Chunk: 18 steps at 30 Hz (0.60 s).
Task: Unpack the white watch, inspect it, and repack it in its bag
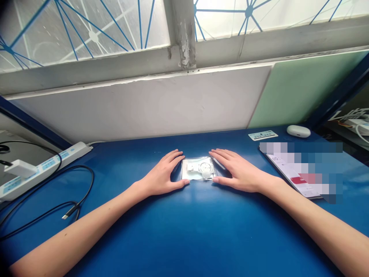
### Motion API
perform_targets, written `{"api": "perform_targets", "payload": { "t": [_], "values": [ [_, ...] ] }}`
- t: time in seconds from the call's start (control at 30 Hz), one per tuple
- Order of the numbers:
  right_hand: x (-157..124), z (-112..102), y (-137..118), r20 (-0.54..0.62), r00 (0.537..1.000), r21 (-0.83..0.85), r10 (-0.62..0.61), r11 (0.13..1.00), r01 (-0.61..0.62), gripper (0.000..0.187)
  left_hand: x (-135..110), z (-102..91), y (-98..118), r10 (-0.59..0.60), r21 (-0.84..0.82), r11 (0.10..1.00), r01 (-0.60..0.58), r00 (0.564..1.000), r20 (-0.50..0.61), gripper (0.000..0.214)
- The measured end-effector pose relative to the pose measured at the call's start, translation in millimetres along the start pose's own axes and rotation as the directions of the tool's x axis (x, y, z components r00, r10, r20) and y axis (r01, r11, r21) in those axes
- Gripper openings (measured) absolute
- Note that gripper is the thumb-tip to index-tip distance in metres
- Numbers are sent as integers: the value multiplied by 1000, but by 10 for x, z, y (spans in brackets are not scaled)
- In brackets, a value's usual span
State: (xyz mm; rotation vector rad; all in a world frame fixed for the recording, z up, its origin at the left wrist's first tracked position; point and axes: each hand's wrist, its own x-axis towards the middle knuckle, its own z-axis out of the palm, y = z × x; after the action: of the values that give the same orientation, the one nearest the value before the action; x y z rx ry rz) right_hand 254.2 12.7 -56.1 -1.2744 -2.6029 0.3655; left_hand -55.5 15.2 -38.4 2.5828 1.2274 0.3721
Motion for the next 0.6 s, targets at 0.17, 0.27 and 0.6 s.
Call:
{"api": "perform_targets", "payload": {
  "t": [0.17,0.27,0.6],
  "values": [
    [6,3,16,-18,1000,24,-5,1000,5,82,4,-4,5,2,-17,1000,-2,1000,-4,78],
    [7,7,28,-29,1000,39,-10,999,11,80,6,-1,0,7,-22,1000,-7,1000,-4,75],
    [-2,13,3,-67,997,20,-30,999,31,82,1,-7,3,15,-33,999,-15,1000,2,75]
  ]
}}
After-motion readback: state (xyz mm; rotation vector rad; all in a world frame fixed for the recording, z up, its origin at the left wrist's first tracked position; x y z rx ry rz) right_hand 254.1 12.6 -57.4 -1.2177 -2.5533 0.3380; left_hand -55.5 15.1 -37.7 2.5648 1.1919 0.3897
